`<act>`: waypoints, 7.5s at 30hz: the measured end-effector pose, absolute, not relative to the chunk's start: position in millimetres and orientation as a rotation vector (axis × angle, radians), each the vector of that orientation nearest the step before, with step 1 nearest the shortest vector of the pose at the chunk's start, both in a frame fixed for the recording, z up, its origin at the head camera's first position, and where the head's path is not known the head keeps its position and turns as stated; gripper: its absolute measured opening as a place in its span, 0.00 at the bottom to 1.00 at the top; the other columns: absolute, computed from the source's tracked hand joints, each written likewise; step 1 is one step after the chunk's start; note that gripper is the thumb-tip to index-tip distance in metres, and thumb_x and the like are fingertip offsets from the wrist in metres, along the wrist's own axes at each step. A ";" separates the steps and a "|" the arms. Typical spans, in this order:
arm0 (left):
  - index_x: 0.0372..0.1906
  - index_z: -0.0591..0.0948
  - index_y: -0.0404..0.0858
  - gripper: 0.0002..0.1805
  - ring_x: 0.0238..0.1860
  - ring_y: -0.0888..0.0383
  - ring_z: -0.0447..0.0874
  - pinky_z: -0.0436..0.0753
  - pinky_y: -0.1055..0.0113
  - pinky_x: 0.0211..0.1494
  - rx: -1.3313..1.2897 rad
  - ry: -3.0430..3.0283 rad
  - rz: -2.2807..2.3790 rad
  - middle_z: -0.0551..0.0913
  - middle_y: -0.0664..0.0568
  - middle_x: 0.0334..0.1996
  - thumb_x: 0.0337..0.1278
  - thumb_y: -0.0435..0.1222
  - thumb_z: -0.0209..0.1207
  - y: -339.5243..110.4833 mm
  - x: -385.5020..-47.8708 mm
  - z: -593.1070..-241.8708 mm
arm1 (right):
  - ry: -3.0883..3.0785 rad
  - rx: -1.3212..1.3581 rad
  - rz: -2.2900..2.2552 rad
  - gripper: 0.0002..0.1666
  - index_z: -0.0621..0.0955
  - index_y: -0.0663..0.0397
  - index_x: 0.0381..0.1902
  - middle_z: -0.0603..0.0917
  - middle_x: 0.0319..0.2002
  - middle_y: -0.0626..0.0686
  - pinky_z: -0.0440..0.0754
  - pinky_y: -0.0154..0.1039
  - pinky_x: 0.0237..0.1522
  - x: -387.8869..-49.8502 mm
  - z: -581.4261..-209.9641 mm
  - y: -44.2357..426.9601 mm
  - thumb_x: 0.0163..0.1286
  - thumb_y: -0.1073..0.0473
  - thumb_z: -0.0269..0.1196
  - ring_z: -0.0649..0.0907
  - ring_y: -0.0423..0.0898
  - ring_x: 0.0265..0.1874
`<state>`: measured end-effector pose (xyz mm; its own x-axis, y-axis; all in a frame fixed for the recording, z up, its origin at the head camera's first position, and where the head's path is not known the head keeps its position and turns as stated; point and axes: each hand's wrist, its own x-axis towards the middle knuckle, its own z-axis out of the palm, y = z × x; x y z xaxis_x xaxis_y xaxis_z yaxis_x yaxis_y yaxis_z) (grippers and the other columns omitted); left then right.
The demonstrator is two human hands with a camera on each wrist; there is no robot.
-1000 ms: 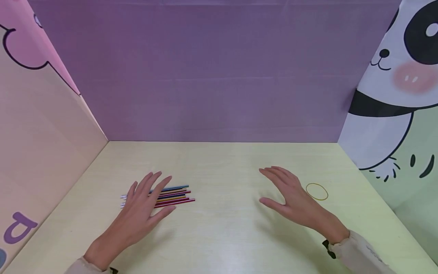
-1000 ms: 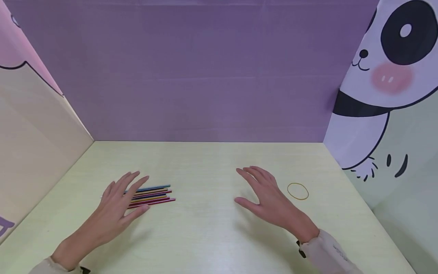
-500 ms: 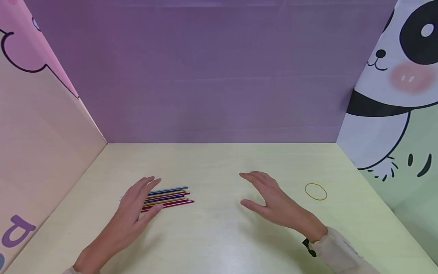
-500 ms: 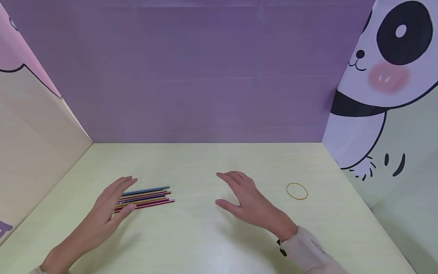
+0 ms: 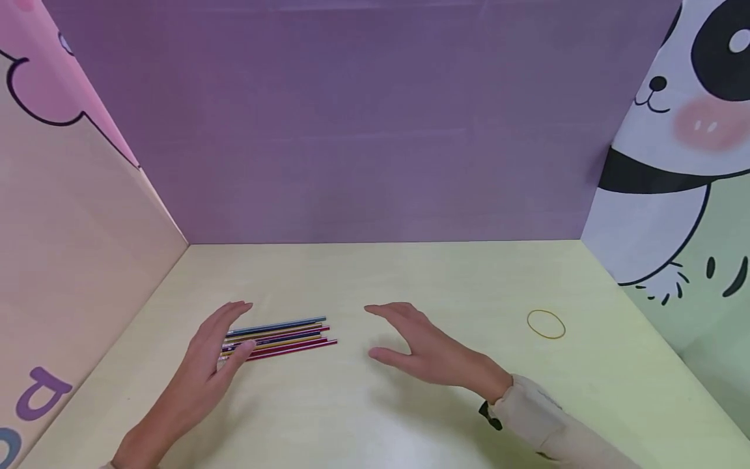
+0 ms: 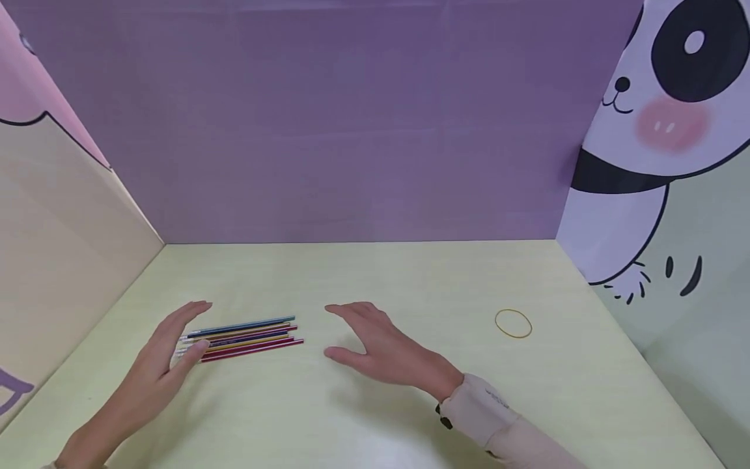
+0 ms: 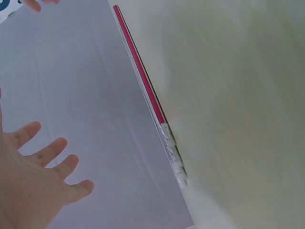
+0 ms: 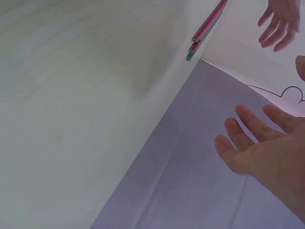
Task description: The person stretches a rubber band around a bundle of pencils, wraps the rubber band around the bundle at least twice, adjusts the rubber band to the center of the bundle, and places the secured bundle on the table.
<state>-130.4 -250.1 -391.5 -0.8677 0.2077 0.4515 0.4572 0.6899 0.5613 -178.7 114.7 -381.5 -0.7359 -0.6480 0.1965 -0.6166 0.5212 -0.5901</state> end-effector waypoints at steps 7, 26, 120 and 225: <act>0.73 0.66 0.43 0.25 0.74 0.61 0.52 0.48 0.74 0.72 -0.415 -2.486 -0.997 0.62 0.46 0.72 0.74 0.37 0.52 -263.1 -128.3 -393.3 | 2.603 -1.097 -1.056 0.40 0.62 0.37 0.75 0.66 0.71 0.38 0.63 0.48 0.71 -193.4 -383.5 89.4 0.72 0.30 0.53 0.63 0.38 0.71; 0.77 0.55 0.39 0.31 0.72 0.39 0.49 0.55 0.84 0.61 -0.030 -2.576 -1.480 0.54 0.37 0.75 0.81 0.51 0.27 -306.6 -128.1 -402.5 | 1.831 -0.495 -1.918 0.30 0.65 0.43 0.70 0.77 0.63 0.53 0.58 0.46 0.73 -221.2 -384.5 26.2 0.76 0.41 0.55 0.71 0.51 0.68; 0.59 0.72 0.40 0.20 0.65 0.64 0.64 0.53 0.67 0.76 -0.118 -1.922 -2.653 0.70 0.56 0.60 0.80 0.48 0.39 -307.9 -141.7 -424.3 | 2.033 -0.203 -1.928 0.18 0.81 0.50 0.47 0.81 0.47 0.46 0.68 0.51 0.64 -228.7 -425.1 -23.1 0.69 0.45 0.63 0.77 0.46 0.53; 0.69 0.59 0.39 0.35 0.76 0.49 0.46 0.45 0.62 0.78 0.037 -2.129 -2.409 0.62 0.57 0.65 0.75 0.61 0.35 -280.7 -152.9 -411.2 | 1.742 -0.080 -2.406 0.25 0.74 0.62 0.58 0.80 0.60 0.62 0.63 0.47 0.71 -217.2 -428.5 -18.1 0.74 0.48 0.57 0.77 0.51 0.63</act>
<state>-152.9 -280.7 -411.2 -0.9971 0.0398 -0.0655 -0.0699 -0.1217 0.9901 -217.2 -18.1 -428.5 -0.9841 -0.1685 -0.0559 0.1057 -0.3030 -0.9471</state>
